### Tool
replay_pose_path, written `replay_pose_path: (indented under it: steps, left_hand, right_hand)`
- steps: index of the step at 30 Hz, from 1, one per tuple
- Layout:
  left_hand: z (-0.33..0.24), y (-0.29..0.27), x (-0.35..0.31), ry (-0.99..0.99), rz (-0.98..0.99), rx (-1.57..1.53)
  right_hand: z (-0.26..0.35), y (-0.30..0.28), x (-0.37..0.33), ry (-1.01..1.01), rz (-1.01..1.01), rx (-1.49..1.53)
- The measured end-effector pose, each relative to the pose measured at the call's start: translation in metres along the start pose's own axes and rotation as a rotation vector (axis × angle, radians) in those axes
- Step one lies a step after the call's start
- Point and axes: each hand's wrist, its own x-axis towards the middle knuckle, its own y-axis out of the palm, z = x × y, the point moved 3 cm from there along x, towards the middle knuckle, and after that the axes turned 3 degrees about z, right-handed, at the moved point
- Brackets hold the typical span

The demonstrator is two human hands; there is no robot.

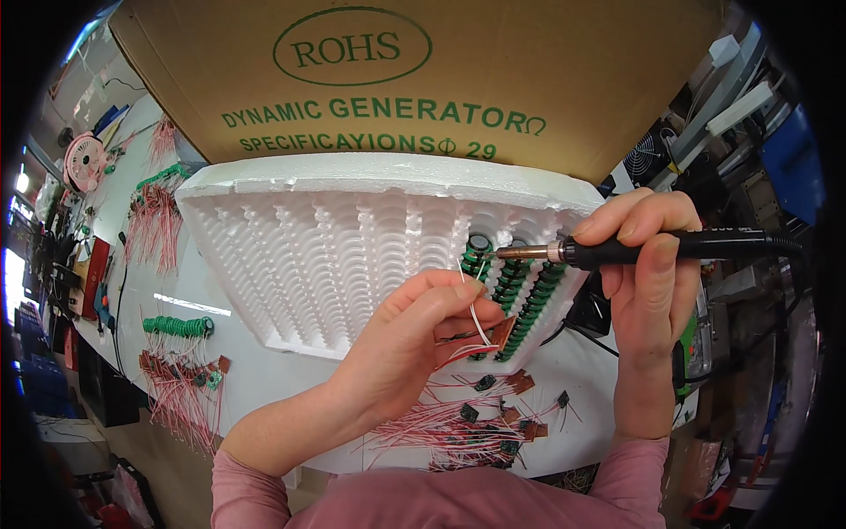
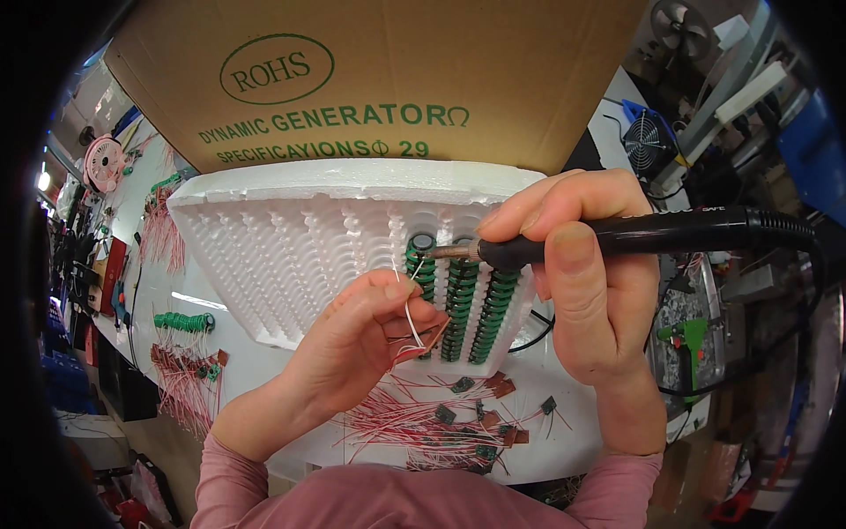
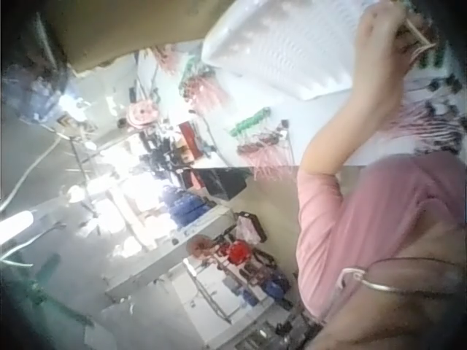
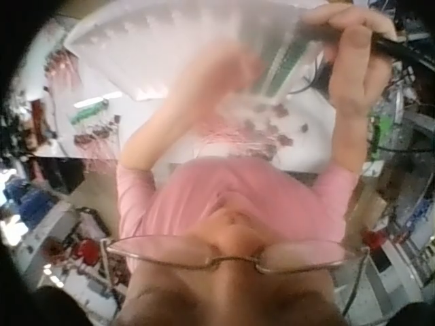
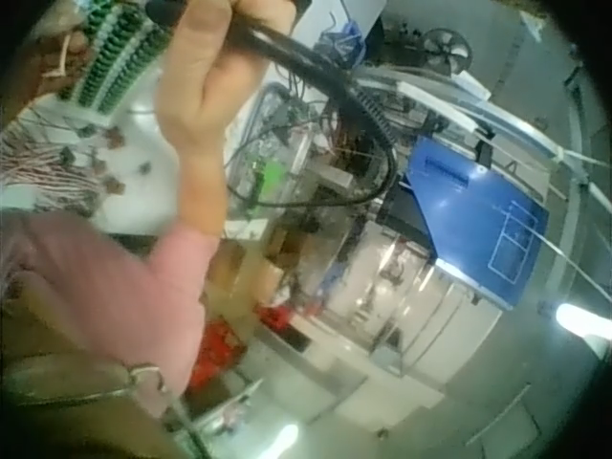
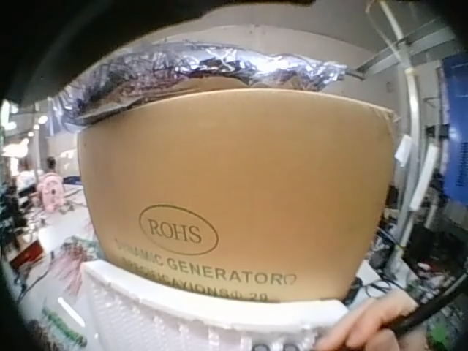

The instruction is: The person solders wires onto small circular circuit boards with a soldering iron, then arranges the completed circuit boards into a white storage tray.

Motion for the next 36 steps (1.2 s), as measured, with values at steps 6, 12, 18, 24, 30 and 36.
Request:
replay_pose_path:
  steps: [6,12,18,24,30,36]
  left_hand:
    - [-0.0024,0.0002,-0.0021,0.008,-0.032,0.026]
    - [-0.0028,0.0004,-0.0005,0.020,-0.028,0.044]
    - [-0.0008,-0.0010,-0.0010,0.014,-0.038,0.059]
    - [0.0000,-0.0024,-0.0013,0.022,-0.031,0.056]
    - [-0.0018,0.0004,-0.0003,0.026,-0.040,0.079]
    - [-0.0022,0.0012,-0.0001,0.030,-0.043,0.074]
  right_hand:
    - [0.0009,0.0010,0.0024,-0.005,0.012,0.011]
    - [-0.0008,-0.0003,0.0032,0.019,0.011,0.037]
    - [-0.0042,-0.0001,0.0031,0.015,-0.021,0.074]
    - [-0.0035,-0.0007,0.0058,-0.005,-0.035,0.084]
    - [-0.0033,-0.0005,0.0067,0.003,-0.029,0.082]
    - [-0.0039,-0.0002,0.0075,0.008,-0.033,0.087]
